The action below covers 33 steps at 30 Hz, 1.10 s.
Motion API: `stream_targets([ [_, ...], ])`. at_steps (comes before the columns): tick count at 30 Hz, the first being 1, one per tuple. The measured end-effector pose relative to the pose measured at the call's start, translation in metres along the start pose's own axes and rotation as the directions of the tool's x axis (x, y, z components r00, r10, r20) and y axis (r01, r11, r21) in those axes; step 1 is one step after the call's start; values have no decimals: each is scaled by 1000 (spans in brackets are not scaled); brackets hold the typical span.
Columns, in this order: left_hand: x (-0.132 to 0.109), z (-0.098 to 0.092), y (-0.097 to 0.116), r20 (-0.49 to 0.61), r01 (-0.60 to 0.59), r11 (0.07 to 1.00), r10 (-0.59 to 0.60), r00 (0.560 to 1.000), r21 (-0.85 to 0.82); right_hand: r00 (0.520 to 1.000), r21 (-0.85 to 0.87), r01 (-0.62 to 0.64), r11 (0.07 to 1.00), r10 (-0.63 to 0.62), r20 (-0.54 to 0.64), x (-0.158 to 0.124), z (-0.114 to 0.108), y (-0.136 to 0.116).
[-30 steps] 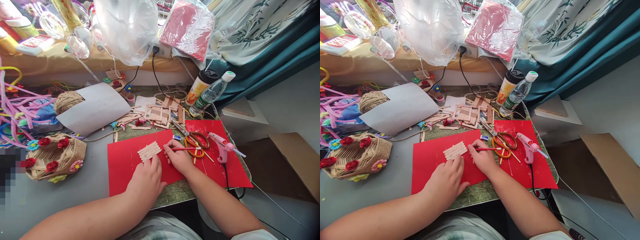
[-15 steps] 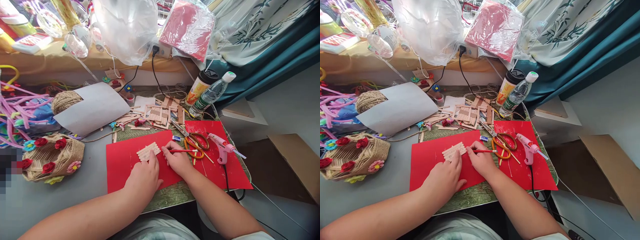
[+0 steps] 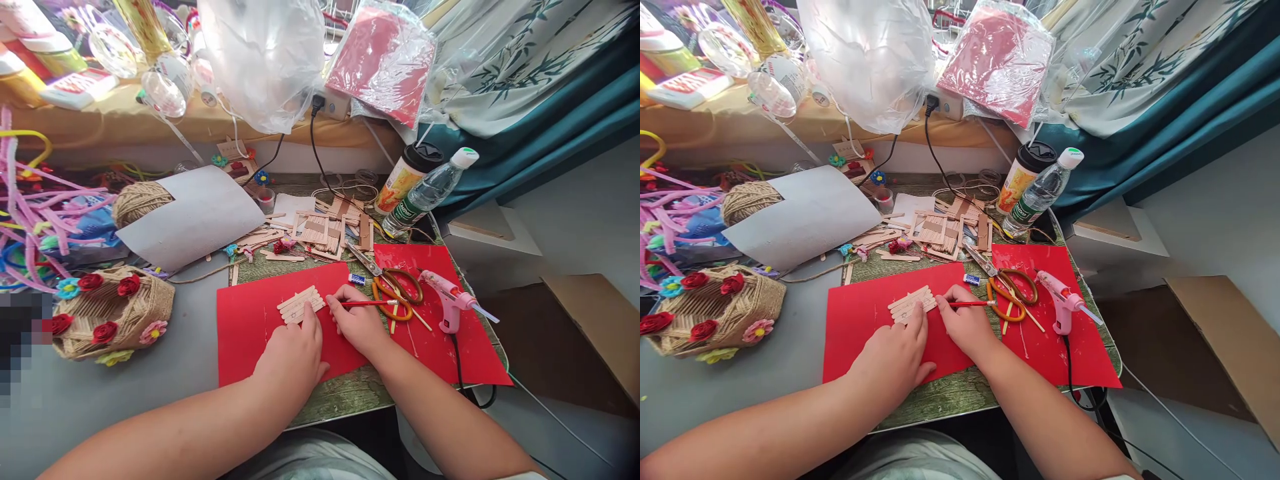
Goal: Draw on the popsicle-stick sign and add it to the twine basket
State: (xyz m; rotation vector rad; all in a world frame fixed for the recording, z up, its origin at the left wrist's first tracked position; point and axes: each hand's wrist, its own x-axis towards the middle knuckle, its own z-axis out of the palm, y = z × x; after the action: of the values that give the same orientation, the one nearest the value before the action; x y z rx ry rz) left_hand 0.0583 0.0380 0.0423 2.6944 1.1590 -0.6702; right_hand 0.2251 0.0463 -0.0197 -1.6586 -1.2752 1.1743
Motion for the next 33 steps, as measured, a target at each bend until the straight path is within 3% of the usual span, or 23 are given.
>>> stream_targets([
  [4,1,2,0,-8,1,1000,-1,1000,13,999,65,-23,998,25,-25,-1,0,1],
  [15,0,0,-1,11,1,1000,-1,1000,-7,999,-72,40,997,-39,23,0,-1,-2],
  [21,-1,-1,0,-4,4,1000,-4,1000,6,999,98,-4,995,8,-47,0,2,1],
  [33,-5,-2,1,-22,0,1000,0,1000,20,999,222,-31,974,36,-18,1,1,3],
])
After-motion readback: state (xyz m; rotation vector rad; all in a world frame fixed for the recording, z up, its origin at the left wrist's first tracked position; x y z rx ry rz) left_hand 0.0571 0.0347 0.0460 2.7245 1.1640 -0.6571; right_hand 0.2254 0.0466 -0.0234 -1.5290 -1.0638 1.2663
